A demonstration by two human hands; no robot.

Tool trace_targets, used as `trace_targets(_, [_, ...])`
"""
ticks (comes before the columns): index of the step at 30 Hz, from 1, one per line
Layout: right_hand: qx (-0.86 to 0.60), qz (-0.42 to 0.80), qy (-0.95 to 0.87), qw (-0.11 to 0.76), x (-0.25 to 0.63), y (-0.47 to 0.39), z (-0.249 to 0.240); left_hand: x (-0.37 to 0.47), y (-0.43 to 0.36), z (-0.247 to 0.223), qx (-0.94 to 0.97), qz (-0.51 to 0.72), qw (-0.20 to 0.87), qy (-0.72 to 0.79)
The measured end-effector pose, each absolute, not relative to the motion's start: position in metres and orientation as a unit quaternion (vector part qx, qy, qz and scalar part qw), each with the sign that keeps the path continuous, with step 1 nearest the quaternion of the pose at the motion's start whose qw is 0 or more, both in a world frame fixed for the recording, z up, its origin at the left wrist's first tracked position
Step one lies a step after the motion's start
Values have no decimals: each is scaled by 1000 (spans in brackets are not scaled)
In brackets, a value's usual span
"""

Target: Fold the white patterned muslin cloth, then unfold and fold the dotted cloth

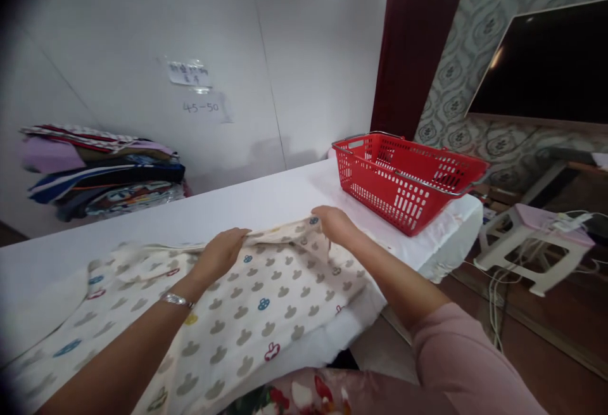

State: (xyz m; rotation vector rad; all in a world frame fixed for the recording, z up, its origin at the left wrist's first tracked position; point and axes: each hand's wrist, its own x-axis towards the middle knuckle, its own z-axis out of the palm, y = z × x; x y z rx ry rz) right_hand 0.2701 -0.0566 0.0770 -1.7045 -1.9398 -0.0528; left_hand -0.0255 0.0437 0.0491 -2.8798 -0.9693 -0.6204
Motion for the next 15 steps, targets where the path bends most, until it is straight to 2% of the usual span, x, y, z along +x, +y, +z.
trace_targets(5, [-621, -64, -725, 291, 284, -33, 133, -18, 26, 70, -913, -208, 48, -347])
trace_targets(8, [-628, 4, -723, 288, 288, -23, 147, -15, 22, 70, -907, -213, 46, -359])
trace_targets(12, [-618, 58, -703, 348, 291, -14, 154, -18, 24, 61, -902, -227, 13, -368])
trace_targets(15, [-605, 110, -717, 328, 285, -14, 161, -18, 27, 61, -887, -248, -10, -389])
